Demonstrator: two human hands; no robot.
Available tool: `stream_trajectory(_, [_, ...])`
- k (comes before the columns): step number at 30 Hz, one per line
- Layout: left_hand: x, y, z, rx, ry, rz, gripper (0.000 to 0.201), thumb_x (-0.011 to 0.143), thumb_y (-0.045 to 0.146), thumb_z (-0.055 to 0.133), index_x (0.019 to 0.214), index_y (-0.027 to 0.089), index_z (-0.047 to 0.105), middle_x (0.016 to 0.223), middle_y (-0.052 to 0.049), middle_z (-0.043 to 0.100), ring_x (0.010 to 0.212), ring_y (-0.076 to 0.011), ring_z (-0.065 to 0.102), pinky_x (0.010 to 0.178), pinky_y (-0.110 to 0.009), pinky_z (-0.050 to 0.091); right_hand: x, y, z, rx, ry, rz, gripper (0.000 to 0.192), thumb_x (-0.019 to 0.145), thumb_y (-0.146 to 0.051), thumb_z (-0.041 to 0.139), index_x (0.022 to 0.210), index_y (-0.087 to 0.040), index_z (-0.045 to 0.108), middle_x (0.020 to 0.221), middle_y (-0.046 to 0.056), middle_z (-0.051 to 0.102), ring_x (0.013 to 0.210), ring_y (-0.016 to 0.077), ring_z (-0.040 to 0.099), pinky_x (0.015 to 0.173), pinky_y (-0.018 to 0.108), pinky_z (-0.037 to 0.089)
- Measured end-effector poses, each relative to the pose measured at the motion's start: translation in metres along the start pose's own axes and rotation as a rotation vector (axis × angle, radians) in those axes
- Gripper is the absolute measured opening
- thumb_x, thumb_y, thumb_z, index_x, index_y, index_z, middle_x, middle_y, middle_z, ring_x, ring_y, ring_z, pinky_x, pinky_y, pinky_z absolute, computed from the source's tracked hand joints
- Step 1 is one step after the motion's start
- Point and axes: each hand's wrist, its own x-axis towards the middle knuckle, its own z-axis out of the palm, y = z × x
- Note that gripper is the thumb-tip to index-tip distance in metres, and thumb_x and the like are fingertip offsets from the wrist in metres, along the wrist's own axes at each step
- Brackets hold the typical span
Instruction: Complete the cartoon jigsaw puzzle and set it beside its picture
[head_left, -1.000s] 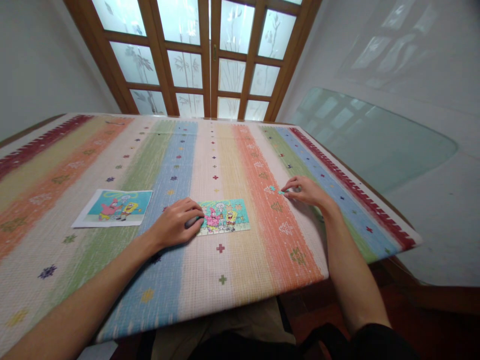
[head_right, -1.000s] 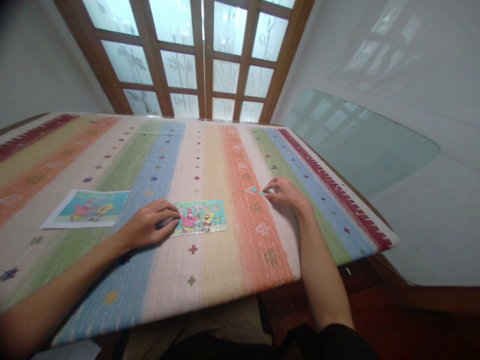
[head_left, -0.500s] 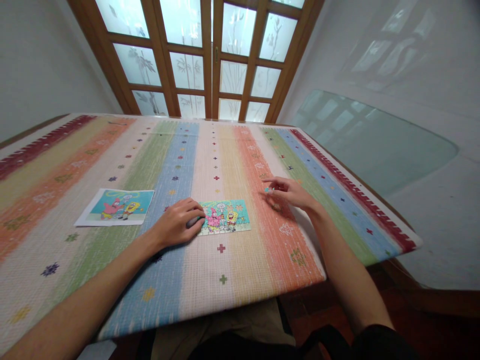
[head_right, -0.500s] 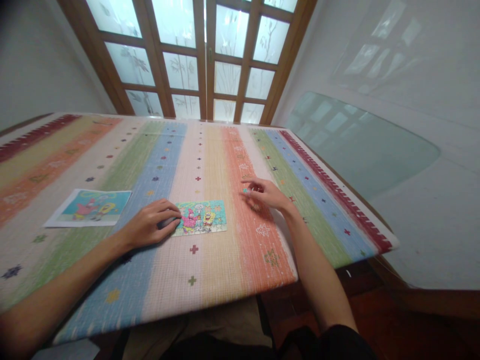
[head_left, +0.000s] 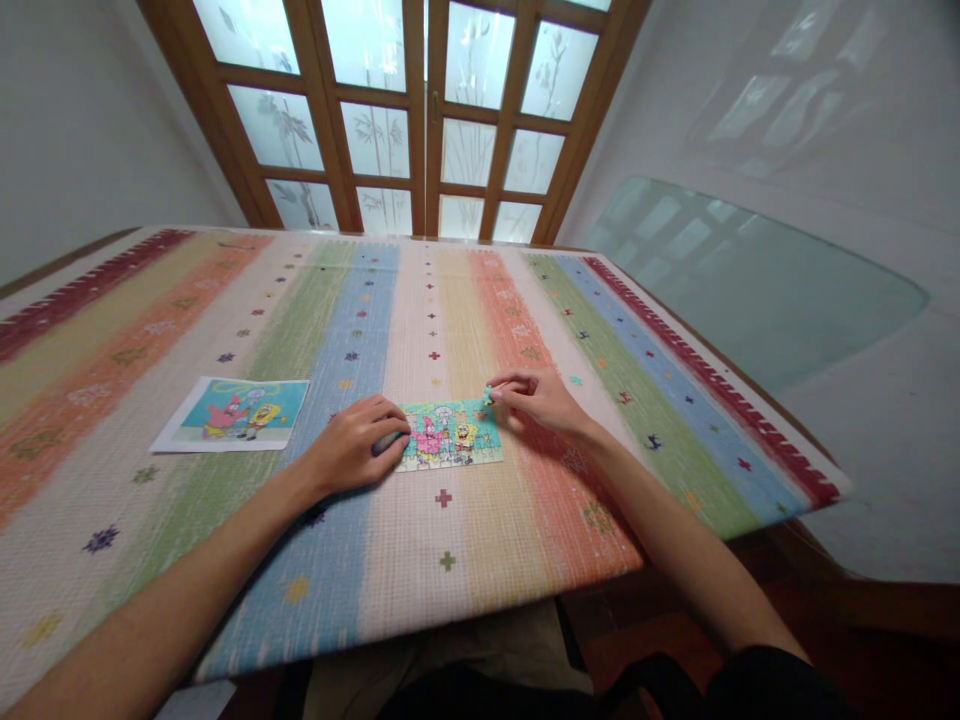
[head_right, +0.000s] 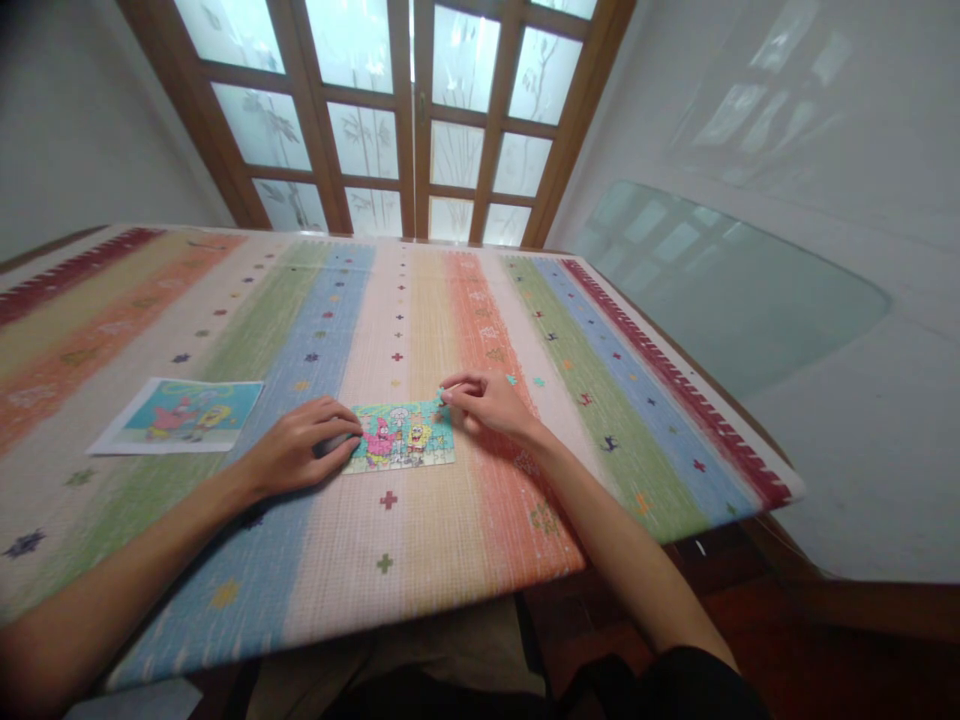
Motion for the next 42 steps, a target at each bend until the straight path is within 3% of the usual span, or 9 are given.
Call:
stream_trajectory(5, [0.000,0.000,-0.001,0.004,0.000,0.003,0.018,0.098,0.022,0.057,0.096,0.021,0.075,0.096,-0.007,0.075,0.088,-0.0215,0.068,0.080,-0.038,0.057,-0.002,-0.004,0.003,0.040,-0.030,0.016,0.044,0.086,-0.058,0.076,0.103,-0.017,0.071,0.071,0.004,0.068,0.049,0.0133,0.053,0.048,0.029,0.044])
stream_trajectory(10, [0.000,-0.001,-0.001,0.014,0.008,0.012,0.018,0.098,0.022,0.056,0.098,0.020,0.074,0.096,-0.007,0.074,0.088,-0.0221,0.068,0.080,-0.038,0.057,-0.001,-0.004,0.007,0.042,-0.050,0.033,0.040,0.086,-0.053,0.076,0.103,-0.017,0.071,0.072,0.005,0.068,0.050,0.0136,0.052,0.049,0.031,0.042])
stream_trajectory(17, [-0.001,-0.001,-0.001,0.056,0.019,-0.011,0.017,0.099,0.024,0.056,0.103,0.019,0.072,0.101,-0.009,0.074,0.092,-0.0236,0.067,0.084,-0.040,0.056,0.004,-0.014,0.016,-0.018,-0.074,-0.035,0.027,0.089,-0.044,0.072,0.098,-0.019,0.071,0.089,0.009,0.073,0.078,0.0217,0.067,0.069,0.035,0.056])
stream_trajectory(24, [-0.003,-0.004,-0.002,0.159,0.027,-0.082,0.022,0.091,0.022,0.056,0.110,0.018,0.068,0.107,-0.010,0.071,0.096,-0.0259,0.065,0.091,-0.043,0.055,0.023,-0.028,0.047,-0.125,-0.128,-0.106,0.011,0.092,-0.029,0.071,0.092,-0.019,0.075,0.093,0.008,0.073,0.085,0.0206,0.066,0.078,0.035,0.055])
stream_trajectory(32, [-0.003,-0.004,-0.004,0.174,-0.030,-0.138,0.023,0.092,0.027,0.055,0.104,0.016,0.071,0.106,-0.012,0.071,0.098,-0.0282,0.064,0.092,-0.046,0.054,0.045,-0.033,0.084,-0.135,-0.197,-0.069,0.004,0.090,-0.015,0.075,0.088,-0.015,0.078,0.083,0.004,0.073,0.074,0.0141,0.063,0.071,0.027,0.048])
stream_trajectory(42, [-0.005,-0.005,-0.004,0.174,-0.046,-0.137,0.024,0.092,0.027,0.055,0.106,0.016,0.072,0.107,-0.012,0.071,0.098,-0.0283,0.064,0.091,-0.045,0.054,0.048,-0.034,0.094,-0.355,-0.145,-0.175,0.011,0.090,-0.006,0.074,0.092,-0.014,0.082,0.082,0.003,0.074,0.068,0.0115,0.060,0.068,0.025,0.044])
